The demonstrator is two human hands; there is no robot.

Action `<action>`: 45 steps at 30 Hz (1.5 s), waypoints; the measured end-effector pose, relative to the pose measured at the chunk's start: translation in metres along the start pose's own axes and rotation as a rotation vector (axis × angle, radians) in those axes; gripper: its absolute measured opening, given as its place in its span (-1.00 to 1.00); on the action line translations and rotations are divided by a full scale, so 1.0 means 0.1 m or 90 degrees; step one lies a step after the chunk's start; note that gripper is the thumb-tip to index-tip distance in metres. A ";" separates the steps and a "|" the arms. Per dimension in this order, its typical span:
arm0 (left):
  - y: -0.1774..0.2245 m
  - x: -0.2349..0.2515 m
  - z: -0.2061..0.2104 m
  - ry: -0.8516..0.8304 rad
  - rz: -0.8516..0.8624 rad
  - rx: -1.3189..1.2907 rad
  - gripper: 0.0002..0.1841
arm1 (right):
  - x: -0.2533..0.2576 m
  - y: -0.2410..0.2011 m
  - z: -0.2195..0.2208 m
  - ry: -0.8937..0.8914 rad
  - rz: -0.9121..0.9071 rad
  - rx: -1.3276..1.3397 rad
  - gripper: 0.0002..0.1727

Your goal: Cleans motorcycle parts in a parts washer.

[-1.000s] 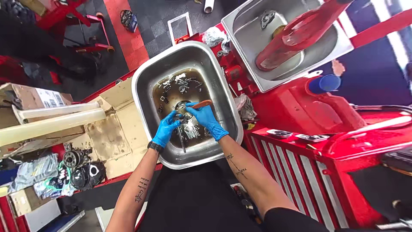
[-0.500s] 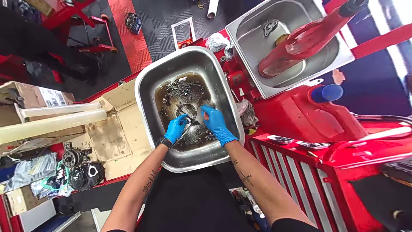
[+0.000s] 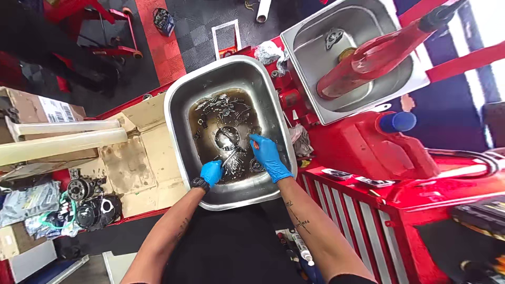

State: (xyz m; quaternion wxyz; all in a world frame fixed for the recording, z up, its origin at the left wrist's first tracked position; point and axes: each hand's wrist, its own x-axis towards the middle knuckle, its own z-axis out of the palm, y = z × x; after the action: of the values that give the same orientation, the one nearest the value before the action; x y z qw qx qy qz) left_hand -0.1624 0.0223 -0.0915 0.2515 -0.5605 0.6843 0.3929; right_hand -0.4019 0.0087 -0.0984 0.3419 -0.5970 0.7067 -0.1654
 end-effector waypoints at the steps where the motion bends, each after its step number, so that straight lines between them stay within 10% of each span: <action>1: -0.01 -0.09 -0.10 0.011 0.009 0.008 -0.61 | -0.02 -0.01 -0.02 -0.004 -0.009 -0.007 -0.61; 10: -0.03 -0.79 -1.12 0.094 0.061 0.058 -0.66 | -0.04 -0.04 -0.05 -0.059 0.015 -0.050 -0.57; 17: -0.21 -0.74 -0.91 0.197 0.076 -0.028 -0.63 | -0.09 -0.55 0.32 -0.130 -0.077 0.297 -0.66; 24: -0.39 -0.67 -0.80 0.284 0.099 -0.077 -0.65 | 0.36 -0.69 0.65 -0.008 -0.070 0.178 -0.66; 45: -0.42 -0.50 -1.12 0.260 0.110 -0.081 -0.74 | 0.84 -0.84 0.45 -0.110 -0.189 0.056 -0.70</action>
State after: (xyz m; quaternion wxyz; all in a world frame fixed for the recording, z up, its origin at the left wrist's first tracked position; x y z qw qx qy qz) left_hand -0.0986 -0.0438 0.0007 0.0374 -0.5823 0.7405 0.3336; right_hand -0.3139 -0.0836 -0.1004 0.3990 -0.6912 0.5708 -0.1929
